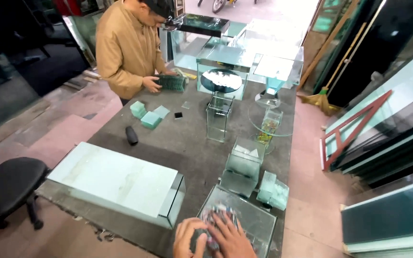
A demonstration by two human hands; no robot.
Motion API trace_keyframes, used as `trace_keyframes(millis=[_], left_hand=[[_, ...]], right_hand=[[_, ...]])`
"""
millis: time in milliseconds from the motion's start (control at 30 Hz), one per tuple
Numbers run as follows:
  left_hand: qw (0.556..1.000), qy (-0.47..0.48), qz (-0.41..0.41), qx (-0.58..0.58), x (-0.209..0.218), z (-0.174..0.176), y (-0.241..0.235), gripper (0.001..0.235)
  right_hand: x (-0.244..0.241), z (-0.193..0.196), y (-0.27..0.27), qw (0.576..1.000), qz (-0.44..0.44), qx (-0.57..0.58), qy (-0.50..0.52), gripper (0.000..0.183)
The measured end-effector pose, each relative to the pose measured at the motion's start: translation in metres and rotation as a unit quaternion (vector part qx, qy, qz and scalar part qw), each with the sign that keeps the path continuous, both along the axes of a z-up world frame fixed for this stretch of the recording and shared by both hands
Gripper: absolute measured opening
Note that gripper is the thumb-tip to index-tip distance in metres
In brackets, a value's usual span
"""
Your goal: The person wipes a rectangular glass pane on a workbench using a patterned cloth. Another person in a tan jacket cleans a stack of small green glass pieces nearby. The camera wearer continues wiping the same glass pane repeatedly throughout the clip.
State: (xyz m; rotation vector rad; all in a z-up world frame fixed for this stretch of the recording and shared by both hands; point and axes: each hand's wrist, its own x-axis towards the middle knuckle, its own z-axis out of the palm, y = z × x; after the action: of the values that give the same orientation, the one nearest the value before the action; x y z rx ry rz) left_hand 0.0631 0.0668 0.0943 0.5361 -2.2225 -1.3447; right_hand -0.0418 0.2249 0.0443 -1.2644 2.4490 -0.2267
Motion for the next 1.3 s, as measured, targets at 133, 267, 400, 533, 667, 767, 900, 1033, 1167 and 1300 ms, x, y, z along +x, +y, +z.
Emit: trace_keyframes(millis=[133, 267, 400, 533, 667, 767, 900, 1033, 1167, 1300], left_hand=[[0.981, 0.154, -0.057, -0.106, -0.028, -0.023, -0.019, 0.026], [0.991, -0.092, -0.089, -0.037, -0.039, -0.03, -0.02, 0.041], [0.968, -0.205, -0.116, -0.091, -0.043, -0.025, -0.016, 0.06], [0.964, -0.193, -0.114, -0.143, -0.046, -0.033, -0.013, 0.062], [0.968, -0.177, -0.099, -0.148, -0.045, -0.03, -0.014, 0.062], [0.966, -0.189, -0.099, -0.143, -0.045, -0.028, -0.015, 0.062], [0.965, -0.198, -0.097, -0.144, -0.047, -0.033, -0.016, 0.061], [0.967, -0.188, -0.091, -0.15, -0.044, -0.033, -0.017, 0.06], [0.967, -0.178, -0.088, -0.159, -0.042, -0.028, -0.018, 0.06], [0.964, -0.2, -0.094, -0.146, -0.04, -0.022, -0.018, 0.062]], right_hand=[[0.027, 0.049, 0.02, 0.992, -0.055, 0.076, -0.086, 0.089], [0.028, 0.015, 0.029, 0.996, -0.05, 0.063, -0.047, 0.092], [0.024, -0.008, 0.022, 0.998, -0.043, 0.019, 0.031, 0.081], [0.029, 0.025, 0.01, 0.994, -0.074, 0.057, -0.05, 0.081], [0.031, 0.02, 0.012, 0.997, -0.068, 0.014, -0.019, 0.079], [0.034, 0.023, 0.01, 0.998, -0.062, -0.002, -0.011, 0.078], [0.034, 0.016, 0.01, 0.999, -0.052, -0.016, -0.005, 0.079], [0.04, 0.034, 0.008, 0.997, -0.063, -0.027, -0.031, 0.078], [0.042, 0.04, 0.011, 0.996, -0.029, -0.082, -0.01, 0.078], [0.044, 0.04, 0.009, 0.995, -0.021, -0.095, -0.008, 0.078]])
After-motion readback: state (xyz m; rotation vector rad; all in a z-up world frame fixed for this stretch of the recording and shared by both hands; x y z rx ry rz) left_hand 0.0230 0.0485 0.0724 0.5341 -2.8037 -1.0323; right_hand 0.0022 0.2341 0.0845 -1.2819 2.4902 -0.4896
